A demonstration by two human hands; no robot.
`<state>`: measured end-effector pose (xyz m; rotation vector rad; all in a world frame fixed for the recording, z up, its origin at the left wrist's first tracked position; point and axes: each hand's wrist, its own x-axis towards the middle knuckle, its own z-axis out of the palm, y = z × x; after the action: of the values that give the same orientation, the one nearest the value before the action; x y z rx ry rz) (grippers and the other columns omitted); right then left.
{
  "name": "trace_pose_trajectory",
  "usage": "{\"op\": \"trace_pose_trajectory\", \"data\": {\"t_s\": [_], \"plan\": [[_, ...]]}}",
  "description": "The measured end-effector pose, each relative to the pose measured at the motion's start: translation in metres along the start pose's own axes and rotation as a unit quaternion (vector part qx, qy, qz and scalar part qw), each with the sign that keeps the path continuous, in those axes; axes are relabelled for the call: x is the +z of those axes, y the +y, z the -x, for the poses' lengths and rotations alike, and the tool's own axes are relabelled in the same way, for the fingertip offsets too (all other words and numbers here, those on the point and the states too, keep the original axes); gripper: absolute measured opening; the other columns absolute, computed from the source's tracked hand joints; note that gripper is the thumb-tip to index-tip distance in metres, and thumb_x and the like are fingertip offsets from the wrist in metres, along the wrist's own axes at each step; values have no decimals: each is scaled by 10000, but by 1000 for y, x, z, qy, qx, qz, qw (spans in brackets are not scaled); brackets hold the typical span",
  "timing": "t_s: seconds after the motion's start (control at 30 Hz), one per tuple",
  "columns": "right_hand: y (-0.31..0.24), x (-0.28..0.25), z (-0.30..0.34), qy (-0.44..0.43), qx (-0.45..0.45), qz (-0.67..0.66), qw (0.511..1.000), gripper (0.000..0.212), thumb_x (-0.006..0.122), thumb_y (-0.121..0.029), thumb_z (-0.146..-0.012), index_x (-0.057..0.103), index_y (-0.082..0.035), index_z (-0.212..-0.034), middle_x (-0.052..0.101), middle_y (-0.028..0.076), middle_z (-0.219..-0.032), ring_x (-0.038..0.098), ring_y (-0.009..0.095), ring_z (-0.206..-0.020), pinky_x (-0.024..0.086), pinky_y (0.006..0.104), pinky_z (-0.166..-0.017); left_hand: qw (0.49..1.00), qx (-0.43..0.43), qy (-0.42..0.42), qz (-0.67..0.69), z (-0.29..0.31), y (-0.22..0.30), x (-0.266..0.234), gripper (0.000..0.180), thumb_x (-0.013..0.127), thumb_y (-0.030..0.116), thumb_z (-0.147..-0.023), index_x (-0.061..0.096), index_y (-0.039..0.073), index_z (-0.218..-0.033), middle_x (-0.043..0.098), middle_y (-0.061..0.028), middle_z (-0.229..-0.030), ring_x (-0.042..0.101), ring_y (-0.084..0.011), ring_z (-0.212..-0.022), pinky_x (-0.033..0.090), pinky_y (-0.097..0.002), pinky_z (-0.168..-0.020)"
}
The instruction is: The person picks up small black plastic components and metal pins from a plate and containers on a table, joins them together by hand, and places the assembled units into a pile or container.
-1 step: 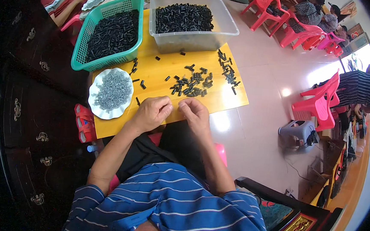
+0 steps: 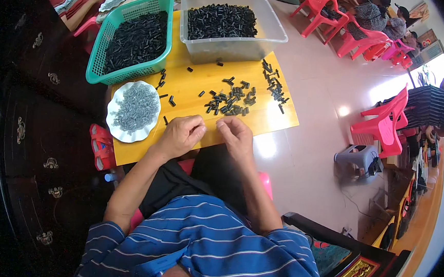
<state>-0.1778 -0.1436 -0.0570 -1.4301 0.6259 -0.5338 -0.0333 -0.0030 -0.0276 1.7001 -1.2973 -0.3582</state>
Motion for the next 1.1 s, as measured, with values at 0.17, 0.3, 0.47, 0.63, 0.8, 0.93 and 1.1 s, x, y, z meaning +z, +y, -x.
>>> {"op": "trace_pose_trajectory", "data": {"t_s": [0.17, 0.3, 0.47, 0.63, 0.8, 0.93, 1.1], "plan": [[-21, -2, -23, 85, -135, 281, 946, 129, 722, -152, -902, 730, -25, -928, 693, 124, -854, 651, 206, -643, 517, 332, -623, 1000, -27, -3, -1, 16, -9, -8, 134, 657, 129, -920, 623, 9, -871, 635, -140, -736, 619, -244, -622, 471, -360, -586], [-20, 2, -47, 85, -226, 399, 885, 105, 713, -132, -884, 746, -58, -951, 688, 127, -860, 682, 295, -726, 540, 376, -671, 999, -34, 9, 17, 27, -18, -10, 112, 667, 110, -911, 632, 6, -886, 641, -120, -729, 615, -201, -602, 468, -333, -569], [-13, 2, -54, 90, -233, 436, 864, 107, 709, -133, -875, 758, -84, -956, 698, 126, -899, 688, 332, -791, 550, 392, -711, 998, -56, 9, 10, 31, -21, -15, 111, 665, 101, -911, 630, -3, -888, 650, -110, -726, 618, -180, -585, 468, -317, -561], [-17, -8, -48, 97, -209, 398, 888, 112, 714, -133, -869, 761, -83, -957, 713, 124, -914, 700, 315, -796, 555, 391, -718, 998, -66, 17, 6, 34, -26, -18, 123, 667, 107, -911, 629, -4, -875, 646, -99, -699, 614, -169, -569, 463, -317, -550], [-17, -23, -37, 99, -192, 393, 894, 106, 736, -140, -866, 761, -73, -944, 712, 123, -891, 678, 272, -712, 544, 365, -676, 997, -80, 18, 14, 33, -33, -14, 134, 667, 111, -911, 630, -6, -857, 639, -88, -674, 606, -158, -551, 455, -314, -538], [-12, -25, -30, 95, -167, 385, 903, 103, 741, -137, -869, 757, -66, -941, 712, 123, -887, 659, 258, -664, 534, 357, -649, 995, -93, 18, 16, 33, -33, -13, 142, 670, 119, -912, 632, -4, -852, 628, -75, -656, 592, -137, -538, 443, -306, -527], [-11, -25, -30, 87, -169, 392, 900, 105, 735, -132, -868, 756, -72, -953, 714, 127, -905, 662, 262, -669, 534, 361, -651, 994, -102, 22, 27, 33, -34, -14, 149, 675, 128, -915, 635, -1, -850, 617, -56, -648, 573, -112, -536, 437, -296, -524]]}}
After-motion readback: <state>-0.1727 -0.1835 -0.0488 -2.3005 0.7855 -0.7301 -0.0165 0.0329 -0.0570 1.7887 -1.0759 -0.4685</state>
